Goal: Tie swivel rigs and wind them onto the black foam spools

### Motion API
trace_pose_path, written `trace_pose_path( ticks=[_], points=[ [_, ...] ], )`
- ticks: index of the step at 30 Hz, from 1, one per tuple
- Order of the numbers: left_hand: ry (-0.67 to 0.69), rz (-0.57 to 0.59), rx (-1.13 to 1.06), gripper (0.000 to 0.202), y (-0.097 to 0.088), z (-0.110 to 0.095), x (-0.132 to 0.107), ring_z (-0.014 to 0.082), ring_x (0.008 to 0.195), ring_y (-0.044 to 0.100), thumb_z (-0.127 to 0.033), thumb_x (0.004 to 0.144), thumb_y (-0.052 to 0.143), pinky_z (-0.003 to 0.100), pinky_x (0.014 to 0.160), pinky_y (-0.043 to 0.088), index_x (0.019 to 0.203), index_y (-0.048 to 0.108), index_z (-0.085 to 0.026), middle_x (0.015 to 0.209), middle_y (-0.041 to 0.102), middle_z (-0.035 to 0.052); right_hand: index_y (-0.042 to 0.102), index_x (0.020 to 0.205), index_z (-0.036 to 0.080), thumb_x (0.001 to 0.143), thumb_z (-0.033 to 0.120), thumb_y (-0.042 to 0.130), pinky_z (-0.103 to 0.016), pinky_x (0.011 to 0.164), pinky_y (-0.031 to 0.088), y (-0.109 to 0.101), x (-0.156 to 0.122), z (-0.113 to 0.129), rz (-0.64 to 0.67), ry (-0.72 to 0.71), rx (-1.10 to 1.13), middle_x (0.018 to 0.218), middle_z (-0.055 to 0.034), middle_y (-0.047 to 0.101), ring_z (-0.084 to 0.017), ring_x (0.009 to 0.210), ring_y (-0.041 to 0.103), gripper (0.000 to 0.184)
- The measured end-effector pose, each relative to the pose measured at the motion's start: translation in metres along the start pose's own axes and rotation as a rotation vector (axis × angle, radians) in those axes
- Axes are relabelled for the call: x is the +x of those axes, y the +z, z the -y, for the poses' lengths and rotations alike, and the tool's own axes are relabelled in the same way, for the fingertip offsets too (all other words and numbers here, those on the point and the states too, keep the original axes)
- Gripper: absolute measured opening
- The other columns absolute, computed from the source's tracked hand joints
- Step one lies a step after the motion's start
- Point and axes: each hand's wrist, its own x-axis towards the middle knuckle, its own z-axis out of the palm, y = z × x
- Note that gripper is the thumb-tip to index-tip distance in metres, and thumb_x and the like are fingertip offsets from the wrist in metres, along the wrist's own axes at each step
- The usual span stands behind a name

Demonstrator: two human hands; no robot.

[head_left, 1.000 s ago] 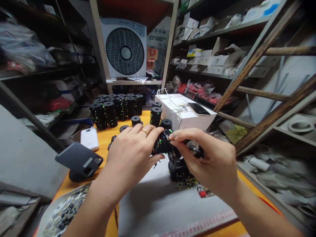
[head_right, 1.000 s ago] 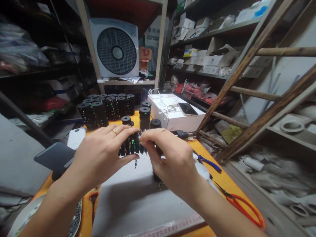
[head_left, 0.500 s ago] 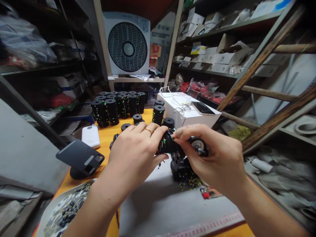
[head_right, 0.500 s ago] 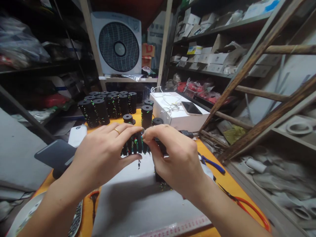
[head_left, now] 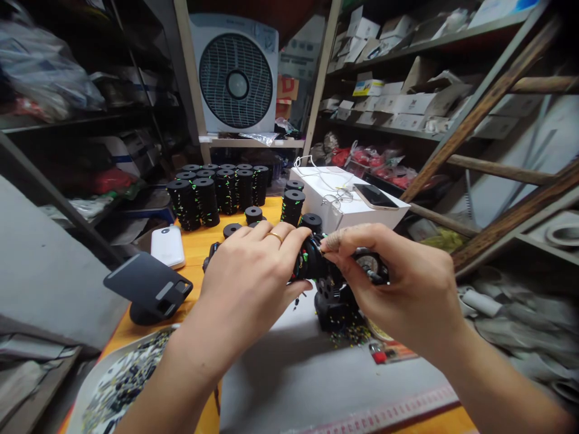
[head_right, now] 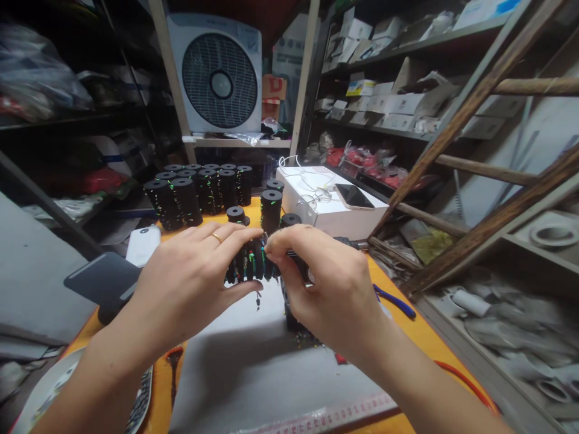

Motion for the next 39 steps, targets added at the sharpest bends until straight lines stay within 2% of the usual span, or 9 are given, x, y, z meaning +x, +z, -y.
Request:
trace_pose_path(
  ticks=[3,11,15,19,25,28,31,35,39],
  points=[
    [-0.003,-0.011,0.009,0.058,0.000,0.000,-0.001,0.0317,0.105,0.061,-0.041,0.076,0.073,0.043,0.079,0.050,0.123,0.051,-0.014,0.115,0.068,0.0103,0.059,0.087,0.020,0.081,0.002,0.060,-0.025,0.068,0.051,-0.002,-0.001,-0.001,0.047,0.000,-0.008,0.080,0.0016,0.068,-0.014,0.073,0.067,0.019],
    [-0.014,0.024,-0.018,0.055,-0.001,0.001,-0.002,0.0312,0.105,0.061,-0.041,0.077,0.072,0.045,0.080,0.050,0.122,0.052,-0.018,0.117,0.067,0.0071,0.055,0.083,0.022,0.084,0.005,0.059,-0.025,0.064,0.052,-0.002,0.001,-0.002,0.078,-0.054,-0.048,0.082,0.0008,0.071,-0.014,0.070,0.067,0.017],
    [-0.008,0.025,-0.017,0.051,-0.001,0.000,0.000,0.0313,0.103,0.061,-0.040,0.079,0.070,0.045,0.079,0.050,0.121,0.053,-0.017,0.116,0.067,0.0074,0.056,0.087,0.021,0.085,0.002,0.053,-0.026,0.070,0.054,0.001,-0.002,-0.003,0.071,-0.122,-0.060,0.086,-0.0016,0.071,-0.015,0.076,0.068,0.020],
    [-0.008,0.013,-0.016,0.046,0.000,0.000,0.000,0.0308,0.102,0.061,-0.039,0.082,0.066,0.044,0.078,0.050,0.121,0.054,-0.017,0.114,0.068,0.0069,0.057,0.099,0.022,0.083,-0.002,0.051,-0.035,0.086,0.057,0.002,-0.009,-0.006,0.117,-0.271,-0.076,0.092,-0.0056,0.071,-0.020,0.091,0.069,0.030],
    [-0.004,0.019,-0.036,0.039,0.001,0.001,-0.002,0.0296,0.103,0.061,-0.039,0.089,0.056,0.044,0.079,0.049,0.121,0.054,-0.017,0.114,0.067,0.0067,0.063,0.104,0.009,0.088,0.004,0.054,-0.043,0.095,0.057,-0.002,-0.013,-0.010,0.162,-0.571,-0.282,0.094,-0.0187,0.074,-0.033,0.104,0.068,0.019],
    [-0.005,0.025,-0.033,0.040,0.000,0.001,-0.001,0.0298,0.101,0.062,-0.039,0.088,0.057,0.044,0.078,0.050,0.121,0.054,-0.017,0.113,0.067,0.0066,0.064,0.107,0.007,0.088,0.003,0.055,-0.044,0.098,0.056,-0.006,-0.014,-0.011,0.186,-0.646,-0.309,0.104,-0.0219,0.073,-0.035,0.113,0.062,0.021],
    [-0.008,0.035,-0.032,0.041,0.000,0.001,0.000,0.0299,0.100,0.062,-0.039,0.087,0.059,0.045,0.079,0.050,0.122,0.054,-0.017,0.112,0.067,0.0067,0.064,0.109,0.006,0.088,0.002,0.056,-0.045,0.095,0.058,-0.009,-0.015,-0.012,0.198,-0.666,-0.285,0.109,-0.0216,0.071,-0.036,0.116,0.058,0.023],
    [-0.002,0.020,-0.032,0.043,0.000,0.001,-0.001,0.0297,0.101,0.062,-0.038,0.084,0.062,0.044,0.078,0.050,0.121,0.055,-0.017,0.111,0.068,0.0071,0.065,0.112,0.012,0.090,0.002,0.054,-0.045,0.096,0.058,-0.009,-0.019,-0.012,0.218,-0.658,-0.296,0.115,-0.0149,0.071,-0.034,0.120,0.054,0.027],
    [0.003,0.013,-0.035,0.045,0.000,0.002,-0.001,0.0298,0.103,0.061,-0.037,0.083,0.065,0.044,0.080,0.050,0.121,0.055,-0.016,0.112,0.068,0.0077,0.062,0.119,0.007,0.092,0.005,0.051,-0.044,0.101,0.054,-0.010,-0.025,-0.005,0.266,-0.636,-0.386,0.125,-0.0193,0.064,-0.035,0.128,0.045,0.029]
  ],
)
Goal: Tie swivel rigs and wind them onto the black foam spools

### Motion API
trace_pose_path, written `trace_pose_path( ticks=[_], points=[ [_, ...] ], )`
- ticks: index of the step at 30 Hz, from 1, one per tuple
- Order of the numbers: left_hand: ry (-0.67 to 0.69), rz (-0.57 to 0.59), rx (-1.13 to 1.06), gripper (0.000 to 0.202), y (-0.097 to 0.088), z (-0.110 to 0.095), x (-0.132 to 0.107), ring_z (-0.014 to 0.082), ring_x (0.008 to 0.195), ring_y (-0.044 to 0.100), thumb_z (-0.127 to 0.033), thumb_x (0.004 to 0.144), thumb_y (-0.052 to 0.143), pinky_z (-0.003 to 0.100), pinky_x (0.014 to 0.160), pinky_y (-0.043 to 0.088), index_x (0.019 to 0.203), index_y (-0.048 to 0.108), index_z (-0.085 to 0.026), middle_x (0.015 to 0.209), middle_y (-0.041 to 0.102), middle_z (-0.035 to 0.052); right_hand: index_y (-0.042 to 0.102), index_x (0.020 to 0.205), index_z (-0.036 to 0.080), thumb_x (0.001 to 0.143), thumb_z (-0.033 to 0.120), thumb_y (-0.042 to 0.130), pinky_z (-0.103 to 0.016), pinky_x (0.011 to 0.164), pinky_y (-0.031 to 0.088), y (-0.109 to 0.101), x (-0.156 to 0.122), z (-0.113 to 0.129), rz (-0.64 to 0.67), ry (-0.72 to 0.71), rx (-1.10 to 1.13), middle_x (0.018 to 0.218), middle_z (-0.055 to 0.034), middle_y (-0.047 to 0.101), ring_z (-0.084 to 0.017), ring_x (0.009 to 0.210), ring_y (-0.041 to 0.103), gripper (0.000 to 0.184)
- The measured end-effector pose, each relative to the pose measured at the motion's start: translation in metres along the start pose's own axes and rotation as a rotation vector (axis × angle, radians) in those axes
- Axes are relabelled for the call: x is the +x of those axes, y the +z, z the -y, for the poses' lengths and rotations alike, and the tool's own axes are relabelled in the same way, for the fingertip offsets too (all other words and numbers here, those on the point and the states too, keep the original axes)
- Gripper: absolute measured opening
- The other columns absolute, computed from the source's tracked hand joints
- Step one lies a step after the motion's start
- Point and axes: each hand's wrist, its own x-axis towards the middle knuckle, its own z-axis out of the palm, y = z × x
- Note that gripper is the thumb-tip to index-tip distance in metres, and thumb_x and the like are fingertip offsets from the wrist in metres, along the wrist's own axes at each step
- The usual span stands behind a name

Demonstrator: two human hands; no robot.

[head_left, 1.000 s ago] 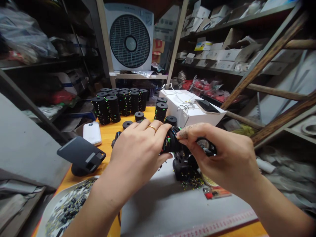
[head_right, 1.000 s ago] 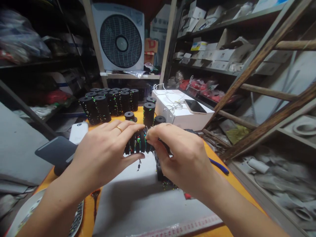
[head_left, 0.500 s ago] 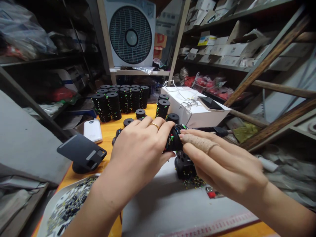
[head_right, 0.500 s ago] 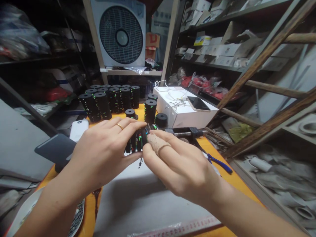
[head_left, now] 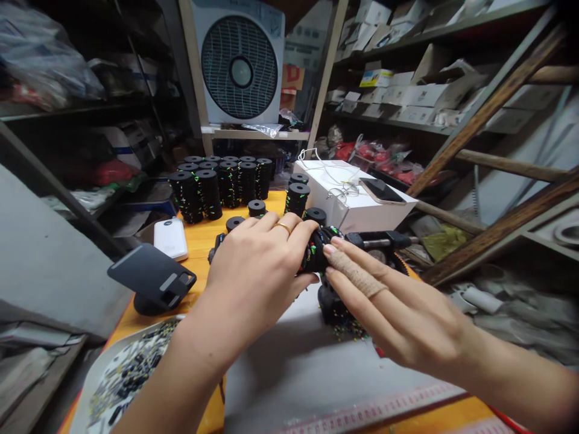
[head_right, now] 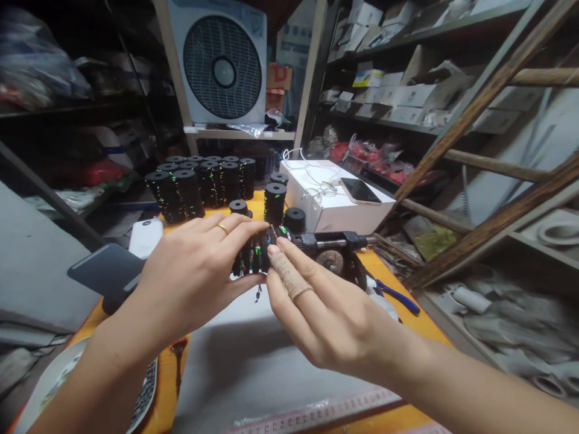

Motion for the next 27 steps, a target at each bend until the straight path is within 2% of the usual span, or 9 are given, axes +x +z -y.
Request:
trace_pose_path(
  ticks=[5,7,8,10,11,13,19,24,27],
  points=[
    [0.009,0.002,0.001,0.048,-0.001,0.000,-0.001,0.0306,0.103,0.063,-0.039,0.083,0.065,0.045,0.082,0.051,0.124,0.053,-0.016,0.114,0.068,0.0088,0.051,0.132,0.001,0.091,-0.002,0.038,-0.048,0.105,0.047,-0.009,-0.015,0.012,0.177,0.070,-0.020,0.137,-0.0237,0.053,-0.034,0.138,0.034,0.043],
    [0.019,-0.009,-0.012,0.054,-0.003,0.000,-0.002,0.0306,0.101,0.064,-0.040,0.080,0.069,0.045,0.083,0.052,0.125,0.052,-0.015,0.116,0.068,0.0093,0.053,0.131,0.005,0.090,-0.002,0.040,-0.048,0.104,0.046,-0.009,-0.030,0.017,0.177,0.096,0.042,0.138,-0.0205,0.053,-0.033,0.136,0.039,0.043],
    [0.026,-0.019,-0.018,0.057,-0.004,0.000,-0.003,0.0305,0.100,0.064,-0.040,0.078,0.072,0.045,0.083,0.052,0.124,0.052,-0.015,0.117,0.068,0.0094,0.057,0.126,0.008,0.090,-0.001,0.043,-0.046,0.101,0.048,-0.006,-0.039,0.021,0.174,0.141,0.097,0.133,-0.0177,0.058,-0.031,0.129,0.047,0.040],
    [0.033,-0.033,-0.026,0.058,-0.006,0.002,-0.004,0.0306,0.099,0.065,-0.038,0.074,0.076,0.045,0.083,0.053,0.123,0.053,-0.015,0.117,0.068,0.0097,0.068,0.104,0.017,0.091,0.004,0.046,-0.044,0.086,0.053,0.002,-0.054,0.031,0.213,0.383,0.286,0.106,-0.0110,0.070,-0.026,0.102,0.060,0.028],
    [0.035,-0.034,-0.028,0.058,-0.008,0.002,-0.005,0.0307,0.100,0.065,-0.037,0.073,0.077,0.045,0.083,0.053,0.123,0.054,-0.016,0.118,0.068,0.0101,0.070,0.094,0.019,0.091,0.007,0.048,-0.041,0.077,0.054,0.008,-0.060,0.036,0.255,0.464,0.341,0.095,-0.0090,0.069,-0.024,0.090,0.060,0.025],
    [0.036,-0.022,-0.028,0.059,-0.010,0.004,-0.006,0.0311,0.103,0.064,-0.036,0.073,0.077,0.045,0.085,0.052,0.124,0.054,-0.016,0.120,0.068,0.0108,0.069,0.083,0.021,0.090,0.009,0.054,-0.037,0.067,0.052,0.019,-0.069,0.045,0.318,0.569,0.413,0.083,-0.0066,0.065,-0.022,0.080,0.057,0.021],
    [-0.001,0.011,-0.031,0.064,-0.016,0.012,-0.010,0.0315,0.107,0.061,-0.037,0.070,0.079,0.046,0.089,0.050,0.126,0.054,-0.016,0.121,0.066,0.0124,0.066,0.080,0.022,0.085,0.009,0.062,-0.036,0.068,0.049,0.040,-0.081,0.056,0.396,0.706,0.503,0.083,-0.0047,0.062,-0.023,0.084,0.056,0.014],
    [-0.006,0.031,-0.026,0.067,-0.016,0.017,-0.009,0.0318,0.104,0.059,-0.039,0.068,0.081,0.047,0.086,0.050,0.125,0.053,-0.017,0.118,0.066,0.0112,0.062,0.086,0.018,0.088,0.008,0.055,-0.041,0.071,0.049,0.048,-0.088,0.065,0.390,0.728,0.554,0.088,-0.0080,0.062,-0.026,0.085,0.056,0.012],
    [0.005,0.057,-0.027,0.065,-0.014,0.020,-0.008,0.0313,0.104,0.059,-0.038,0.069,0.080,0.047,0.084,0.051,0.125,0.053,-0.019,0.117,0.065,0.0095,0.057,0.085,0.018,0.092,0.008,0.046,-0.038,0.068,0.049,0.041,-0.079,0.068,0.350,0.711,0.603,0.086,-0.0078,0.059,-0.024,0.081,0.055,0.016]
  ],
)
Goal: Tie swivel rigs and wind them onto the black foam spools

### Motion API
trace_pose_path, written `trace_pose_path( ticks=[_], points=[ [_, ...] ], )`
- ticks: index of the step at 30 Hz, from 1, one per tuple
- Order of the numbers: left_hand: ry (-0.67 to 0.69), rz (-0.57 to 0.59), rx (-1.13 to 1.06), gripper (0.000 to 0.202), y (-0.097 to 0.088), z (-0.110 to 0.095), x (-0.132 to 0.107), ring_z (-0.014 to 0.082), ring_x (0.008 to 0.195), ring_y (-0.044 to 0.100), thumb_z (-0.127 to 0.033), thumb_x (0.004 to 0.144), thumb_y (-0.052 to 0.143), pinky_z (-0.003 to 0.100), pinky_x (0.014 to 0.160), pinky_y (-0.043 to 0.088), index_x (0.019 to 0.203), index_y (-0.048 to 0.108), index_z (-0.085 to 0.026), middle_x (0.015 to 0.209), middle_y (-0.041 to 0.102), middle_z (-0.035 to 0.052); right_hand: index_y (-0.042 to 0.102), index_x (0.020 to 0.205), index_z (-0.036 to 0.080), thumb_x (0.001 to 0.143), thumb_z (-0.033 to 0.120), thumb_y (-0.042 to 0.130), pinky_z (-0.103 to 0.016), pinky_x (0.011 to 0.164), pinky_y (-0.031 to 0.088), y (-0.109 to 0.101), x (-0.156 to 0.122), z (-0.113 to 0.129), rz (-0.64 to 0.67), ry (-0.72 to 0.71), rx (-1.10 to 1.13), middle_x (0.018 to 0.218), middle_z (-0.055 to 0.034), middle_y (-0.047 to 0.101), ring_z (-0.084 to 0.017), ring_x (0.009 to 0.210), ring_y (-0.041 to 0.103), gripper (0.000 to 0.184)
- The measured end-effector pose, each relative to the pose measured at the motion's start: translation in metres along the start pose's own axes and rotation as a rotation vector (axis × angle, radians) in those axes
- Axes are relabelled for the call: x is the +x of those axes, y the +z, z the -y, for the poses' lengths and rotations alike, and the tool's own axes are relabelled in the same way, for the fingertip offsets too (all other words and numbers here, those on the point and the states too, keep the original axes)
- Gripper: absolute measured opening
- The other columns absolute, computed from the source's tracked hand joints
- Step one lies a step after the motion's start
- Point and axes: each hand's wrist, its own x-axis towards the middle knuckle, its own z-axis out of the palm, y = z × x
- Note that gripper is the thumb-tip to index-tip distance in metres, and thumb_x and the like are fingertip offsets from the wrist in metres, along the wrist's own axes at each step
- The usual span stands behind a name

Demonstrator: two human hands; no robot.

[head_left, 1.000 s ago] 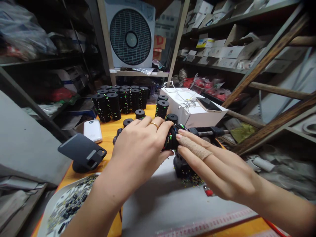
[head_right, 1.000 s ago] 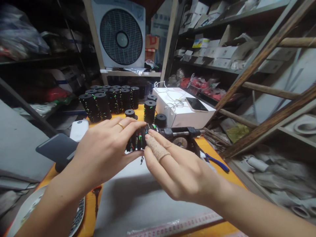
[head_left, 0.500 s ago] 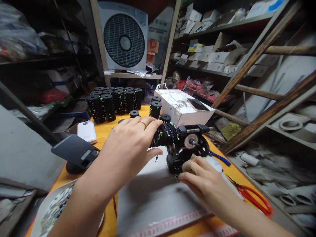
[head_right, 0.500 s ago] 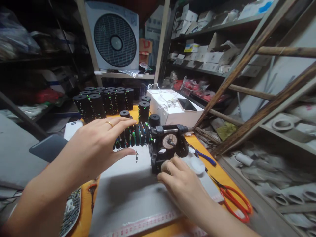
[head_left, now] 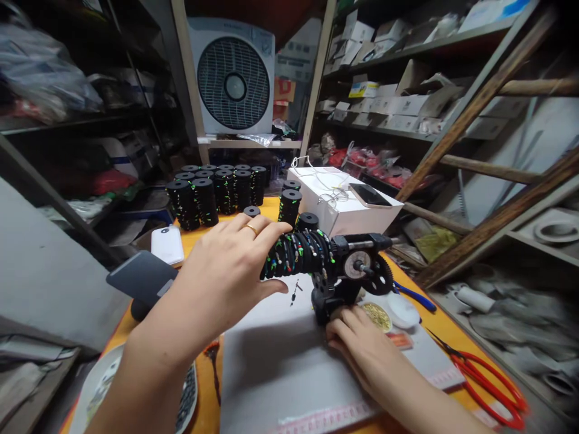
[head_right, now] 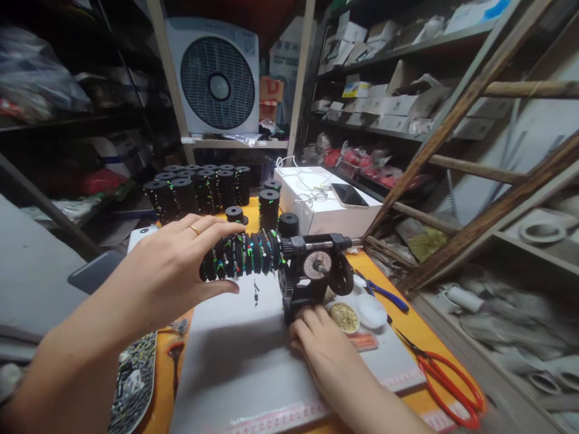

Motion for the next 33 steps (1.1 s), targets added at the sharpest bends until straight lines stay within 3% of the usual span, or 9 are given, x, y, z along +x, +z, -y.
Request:
trace_pose_path(
  ticks=[5,8,11,14,22,27,33],
  points=[
    [0.002,0.024,-0.032,0.053,0.003,0.001,0.001,0.0294,0.103,0.061,-0.035,0.075,0.074,0.044,0.080,0.052,0.123,0.053,-0.022,0.119,0.065,0.0079,0.046,0.092,0.020,0.096,0.006,0.035,-0.024,0.069,0.048,-0.041,0.023,0.028,-0.089,-0.137,0.152,0.088,-0.0030,0.053,-0.013,0.079,0.054,0.018],
    [-0.001,0.011,-0.046,0.050,0.002,0.000,0.000,0.0289,0.102,0.062,-0.036,0.078,0.071,0.042,0.077,0.053,0.122,0.053,-0.024,0.121,0.063,0.0077,0.051,0.097,0.018,0.091,0.000,0.044,-0.022,0.077,0.047,-0.068,0.045,0.039,-0.307,-0.263,0.173,0.094,-0.0034,0.058,-0.011,0.086,0.057,0.020],
    [-0.004,0.009,-0.066,0.048,0.001,0.000,0.000,0.0269,0.098,0.063,-0.036,0.078,0.070,0.040,0.074,0.053,0.122,0.052,-0.027,0.119,0.063,0.0053,0.055,0.096,0.017,0.086,-0.005,0.053,-0.021,0.083,0.049,-0.080,0.066,0.046,-0.492,-0.316,0.159,0.095,-0.0026,0.064,-0.011,0.090,0.061,0.024],
    [-0.012,0.014,-0.080,0.047,0.001,0.001,0.000,0.0260,0.096,0.064,-0.038,0.079,0.069,0.039,0.072,0.052,0.121,0.052,-0.029,0.116,0.063,0.0041,0.057,0.093,0.015,0.083,-0.007,0.057,-0.024,0.082,0.051,-0.078,0.081,0.051,-0.568,-0.363,0.150,0.093,-0.0028,0.066,-0.012,0.088,0.062,0.024],
    [-0.006,0.011,-0.108,0.044,0.001,0.002,0.000,0.0260,0.096,0.064,-0.037,0.080,0.068,0.039,0.071,0.051,0.120,0.052,-0.029,0.112,0.064,0.0032,0.055,0.087,0.014,0.082,-0.006,0.060,-0.023,0.082,0.050,-0.067,0.092,0.053,-0.590,-0.367,0.104,0.088,-0.0032,0.067,-0.011,0.084,0.063,0.021],
    [-0.007,0.008,-0.114,0.047,0.001,0.002,0.000,0.0264,0.098,0.063,-0.038,0.078,0.069,0.039,0.073,0.051,0.120,0.052,-0.029,0.115,0.064,0.0038,0.056,0.086,0.014,0.083,-0.005,0.058,-0.025,0.079,0.051,-0.068,0.092,0.052,-0.558,-0.369,0.065,0.087,-0.0048,0.067,-0.013,0.084,0.063,0.019],
    [-0.030,0.008,-0.149,0.054,0.002,0.003,-0.001,0.0274,0.101,0.064,-0.037,0.076,0.071,0.041,0.080,0.053,0.124,0.048,-0.024,0.115,0.066,0.0056,0.055,0.083,0.014,0.079,-0.011,0.050,-0.028,0.080,0.054,-0.070,0.093,0.049,-0.537,-0.475,0.038,0.086,-0.0065,0.067,-0.015,0.083,0.065,0.027]
  ],
)
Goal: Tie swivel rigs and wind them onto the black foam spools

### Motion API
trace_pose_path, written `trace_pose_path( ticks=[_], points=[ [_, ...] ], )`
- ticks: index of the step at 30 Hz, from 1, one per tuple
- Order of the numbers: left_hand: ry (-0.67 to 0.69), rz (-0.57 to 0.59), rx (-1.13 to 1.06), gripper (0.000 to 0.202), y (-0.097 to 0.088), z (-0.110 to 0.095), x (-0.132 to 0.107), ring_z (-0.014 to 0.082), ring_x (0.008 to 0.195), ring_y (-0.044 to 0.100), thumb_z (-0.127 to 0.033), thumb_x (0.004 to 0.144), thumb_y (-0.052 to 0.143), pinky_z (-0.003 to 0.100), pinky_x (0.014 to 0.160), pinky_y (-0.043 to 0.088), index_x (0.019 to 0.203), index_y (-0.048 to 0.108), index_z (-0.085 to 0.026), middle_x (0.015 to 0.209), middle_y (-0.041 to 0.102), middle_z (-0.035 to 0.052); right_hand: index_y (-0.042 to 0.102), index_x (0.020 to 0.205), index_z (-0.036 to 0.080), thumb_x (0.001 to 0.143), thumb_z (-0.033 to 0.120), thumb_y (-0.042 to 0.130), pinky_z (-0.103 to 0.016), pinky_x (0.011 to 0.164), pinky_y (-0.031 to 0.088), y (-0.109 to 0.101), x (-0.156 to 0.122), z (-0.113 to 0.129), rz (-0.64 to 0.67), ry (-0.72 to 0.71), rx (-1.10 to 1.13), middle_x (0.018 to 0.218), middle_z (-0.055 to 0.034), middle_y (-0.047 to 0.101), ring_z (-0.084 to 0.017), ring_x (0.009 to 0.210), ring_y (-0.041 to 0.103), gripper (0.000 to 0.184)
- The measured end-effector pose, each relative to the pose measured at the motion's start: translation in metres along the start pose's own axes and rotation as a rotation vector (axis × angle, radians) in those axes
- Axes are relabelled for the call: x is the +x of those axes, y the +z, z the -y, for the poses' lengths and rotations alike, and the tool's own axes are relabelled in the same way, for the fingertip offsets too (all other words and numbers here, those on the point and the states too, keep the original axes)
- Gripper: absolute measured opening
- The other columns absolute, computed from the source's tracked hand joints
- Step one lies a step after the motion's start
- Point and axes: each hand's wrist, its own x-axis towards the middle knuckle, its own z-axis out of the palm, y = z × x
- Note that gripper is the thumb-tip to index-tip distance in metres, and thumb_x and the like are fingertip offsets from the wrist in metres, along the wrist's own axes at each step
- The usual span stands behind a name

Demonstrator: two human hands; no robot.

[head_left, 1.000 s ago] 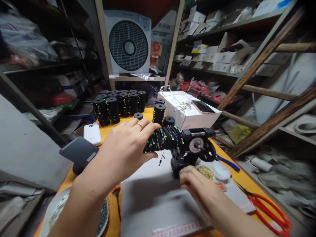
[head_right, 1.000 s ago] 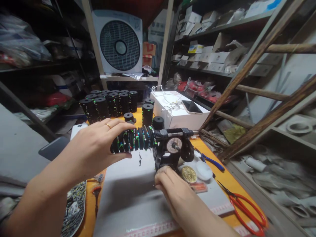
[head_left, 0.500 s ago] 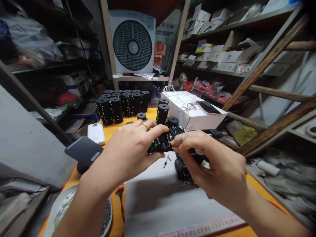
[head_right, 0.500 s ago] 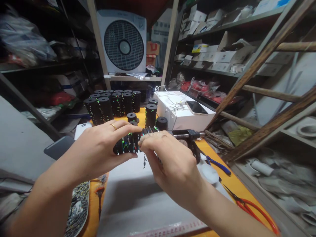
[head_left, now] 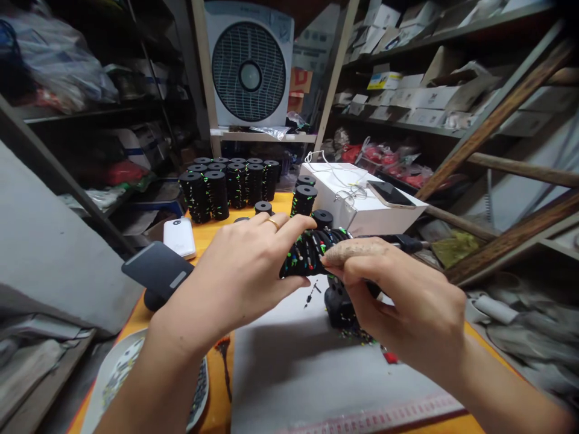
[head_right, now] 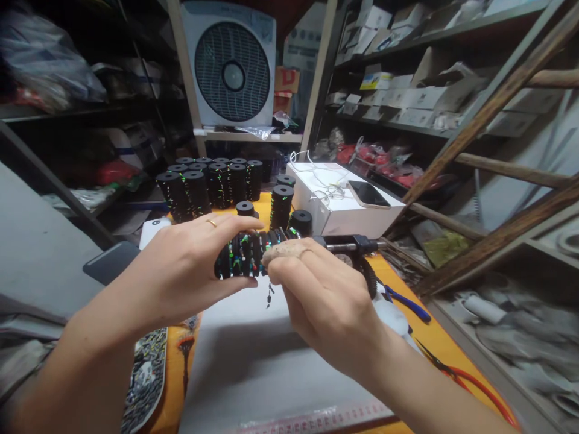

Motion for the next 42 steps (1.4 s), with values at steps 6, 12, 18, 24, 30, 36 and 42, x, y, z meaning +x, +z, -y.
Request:
trace_pose_path(
  ticks=[6,12,18,24,30,36,42],
  points=[
    [-0.004,-0.013,-0.003,0.057,0.002,0.001,-0.001,0.0281,0.103,0.065,-0.033,0.075,0.072,0.042,0.085,0.054,0.125,0.048,-0.020,0.116,0.068,0.0077,0.056,0.083,0.013,0.073,-0.014,0.051,-0.031,0.083,0.057,-0.001,-0.004,-0.002,0.031,-0.051,-0.032,0.088,-0.0096,0.069,-0.018,0.086,0.066,0.030],
    [0.005,-0.009,-0.002,0.054,0.000,0.001,0.000,0.0292,0.105,0.065,-0.031,0.076,0.071,0.043,0.085,0.054,0.124,0.049,-0.018,0.118,0.067,0.0103,0.060,0.085,0.013,0.079,-0.005,0.057,-0.036,0.086,0.059,0.001,-0.007,-0.003,0.068,-0.180,-0.165,0.086,-0.0139,0.072,-0.023,0.087,0.069,0.020],
    [0.002,-0.009,0.005,0.054,0.001,0.001,-0.001,0.0297,0.108,0.064,-0.031,0.076,0.070,0.043,0.086,0.054,0.125,0.048,-0.018,0.122,0.066,0.0116,0.064,0.088,0.020,0.088,0.002,0.053,-0.034,0.087,0.062,0.000,-0.003,-0.005,0.076,-0.389,-0.349,0.078,-0.0076,0.076,-0.023,0.089,0.073,0.021],
    [0.009,-0.008,-0.006,0.053,0.000,0.000,0.000,0.0297,0.107,0.064,-0.031,0.076,0.070,0.043,0.085,0.054,0.124,0.049,-0.019,0.120,0.067,0.0105,0.069,0.092,0.009,0.094,0.001,0.039,-0.038,0.094,0.058,-0.012,-0.007,-0.008,0.174,-0.535,-0.454,0.095,-0.0167,0.076,-0.029,0.104,0.068,0.031],
    [0.004,-0.012,-0.006,0.049,0.001,0.001,0.000,0.0285,0.105,0.065,-0.030,0.078,0.067,0.041,0.081,0.054,0.123,0.050,-0.019,0.117,0.068,0.0086,0.058,0.122,-0.003,0.093,0.002,0.043,-0.042,0.104,0.049,-0.011,-0.031,0.003,0.393,-0.432,-0.615,0.133,-0.0236,0.057,-0.035,0.133,0.042,0.033],
    [0.015,-0.030,0.044,0.053,-0.003,-0.002,-0.001,0.0303,0.105,0.065,-0.034,0.076,0.069,0.042,0.079,0.054,0.123,0.051,-0.019,0.120,0.068,0.0104,0.043,0.138,0.010,0.086,-0.007,0.035,-0.051,0.105,0.043,-0.028,-0.063,0.007,0.467,-0.107,-0.396,0.146,-0.0173,0.044,-0.032,0.138,0.034,0.056],
    [-0.001,-0.004,0.079,0.055,-0.004,-0.003,0.001,0.0309,0.106,0.065,-0.037,0.077,0.068,0.043,0.078,0.054,0.126,0.050,-0.021,0.121,0.068,0.0089,0.062,0.078,0.020,0.088,0.011,0.053,-0.036,0.064,0.052,-0.026,-0.108,0.002,0.615,0.431,-0.177,0.082,-0.0062,0.063,-0.023,0.079,0.058,0.017]
  ],
)
